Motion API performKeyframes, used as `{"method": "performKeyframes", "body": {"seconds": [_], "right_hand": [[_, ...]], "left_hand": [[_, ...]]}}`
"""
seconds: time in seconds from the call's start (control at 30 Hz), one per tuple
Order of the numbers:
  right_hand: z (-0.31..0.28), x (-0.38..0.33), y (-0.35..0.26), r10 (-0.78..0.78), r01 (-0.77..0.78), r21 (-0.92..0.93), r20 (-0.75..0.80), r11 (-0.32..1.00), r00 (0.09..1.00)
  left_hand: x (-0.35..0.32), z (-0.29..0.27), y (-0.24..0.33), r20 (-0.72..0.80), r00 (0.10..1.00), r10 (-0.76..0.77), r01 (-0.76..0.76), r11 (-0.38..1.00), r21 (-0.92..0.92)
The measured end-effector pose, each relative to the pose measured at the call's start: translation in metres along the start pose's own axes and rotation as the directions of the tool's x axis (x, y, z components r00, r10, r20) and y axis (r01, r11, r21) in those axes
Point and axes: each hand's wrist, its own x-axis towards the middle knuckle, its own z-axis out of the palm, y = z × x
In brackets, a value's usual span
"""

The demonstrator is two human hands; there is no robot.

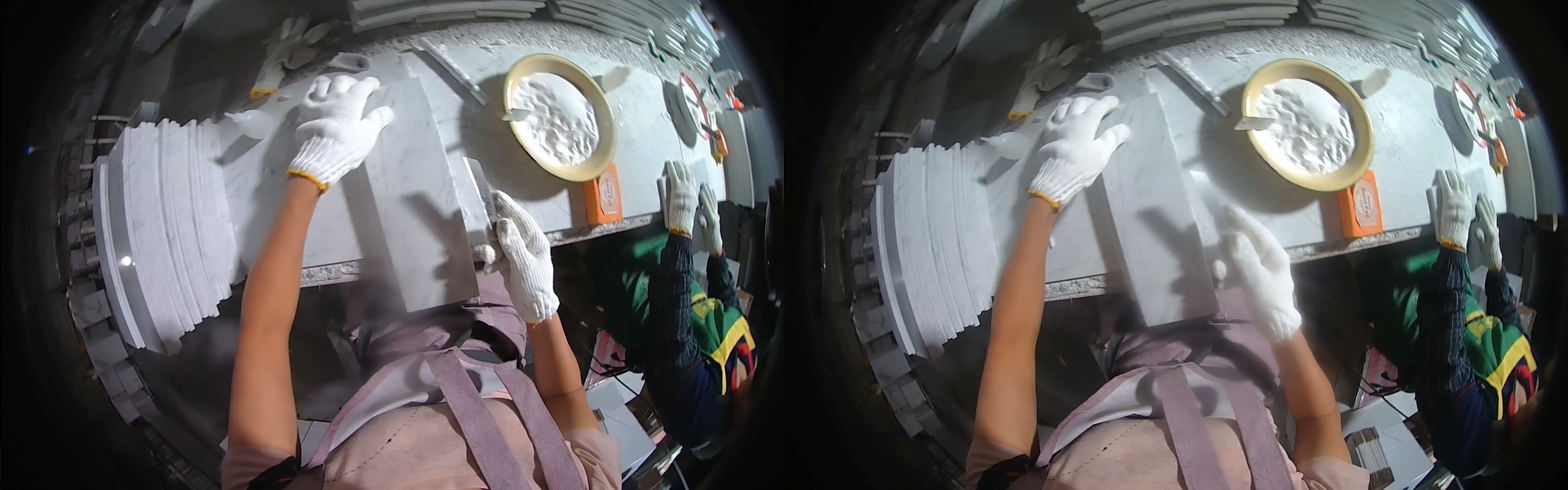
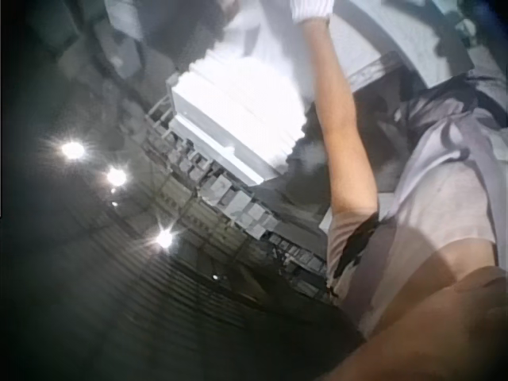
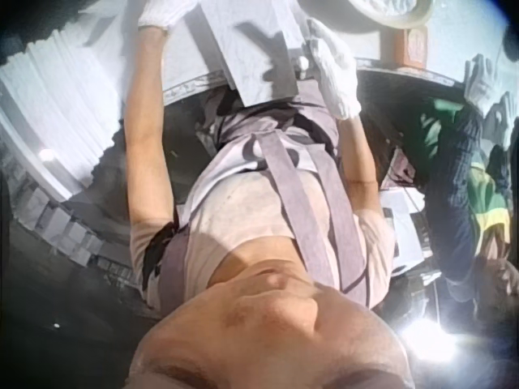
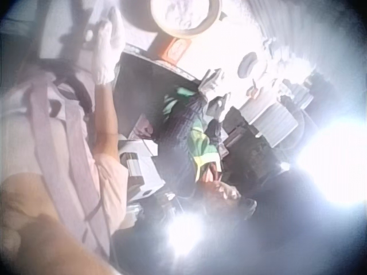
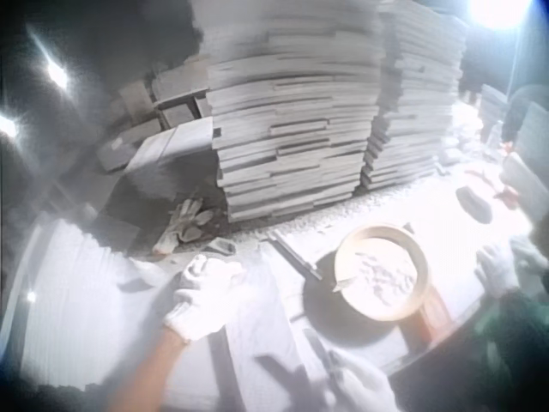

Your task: The person applies a white powder to a rectangular stone tile and rubs it with a small orange block, then uses a metal scraper to remove excess powder and smooth the surface. The person repeats this process on multiple tiles, stacking finished pieces to the left.

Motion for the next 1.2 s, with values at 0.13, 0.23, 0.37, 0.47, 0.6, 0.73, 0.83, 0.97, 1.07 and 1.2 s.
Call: {"method": "performKeyframes", "body": {"seconds": [0.13, 0.23, 0.37, 0.47, 0.6, 0.73, 0.83, 0.97, 1.07, 1.2], "right_hand": [[0.007, -0.001, -0.002, -0.039, 0.039, -0.001, -0.017, 0.999, 0.999], [0.016, -0.006, -0.004, -0.118, 0.12, 0.041, -0.037, 0.992, 0.992], [0.022, -0.016, -0.011, -0.131, 0.142, -0.197, 0.07, 0.97, 0.989], [0.023, -0.019, -0.016, -0.265, 0.349, -0.431, 0.245, 0.832, 0.933], [0.02, -0.025, -0.017, -0.185, 0.273, -0.551, 0.21, 0.789, 0.96], [0.008, -0.03, -0.015, -0.173, 0.253, -0.571, 0.192, 0.781, 0.966], [0.002, -0.028, -0.017, -0.325, 0.453, -0.715, 0.322, 0.532, 0.889], [-0.004, -0.027, -0.027, -0.335, 0.515, -0.769, 0.406, 0.378, 0.851], [-0.006, -0.027, -0.031, -0.178, 0.173, -0.649, 0.058, 0.741, 0.982], [-0.012, -0.016, -0.032, -0.147, 0.098, -0.496, -0.06, 0.862, 0.987]], "left_hand": [[-0.031, -0.01, 0.027, -0.131, 0.985, 0.111, -0.119, 0.991, -0.059], [-0.076, -0.016, 0.071, -0.296, 0.954, 0.037, -0.167, 0.888, -0.428], [-0.115, -0.027, 0.114, 0.147, 0.969, -0.198, 0.244, 0.683, -0.688], [-0.111, -0.041, 0.118, 0.54, 0.824, -0.173, 0.566, 0.278, -0.776], [-0.113, -0.051, 0.121, 0.47, 0.88, -0.069, 0.445, 0.463, -0.766], [-0.12, -0.045, 0.119, 0.51, 0.859, 0.045, 0.399, 0.565, -0.722], [-0.123, -0.042, 0.116, 0.476, 0.871, 0.122, 0.316, 0.602, -0.733], [-0.127, -0.044, 0.112, 0.534, 0.84, 0.094, 0.249, 0.807, -0.535], [-0.131, -0.045, 0.108, 0.377, 0.922, 0.089, 0.182, 0.76, -0.623], [-0.138, -0.046, 0.099, 0.318, 0.947, 0.045, 0.179, 0.748, -0.639]]}}
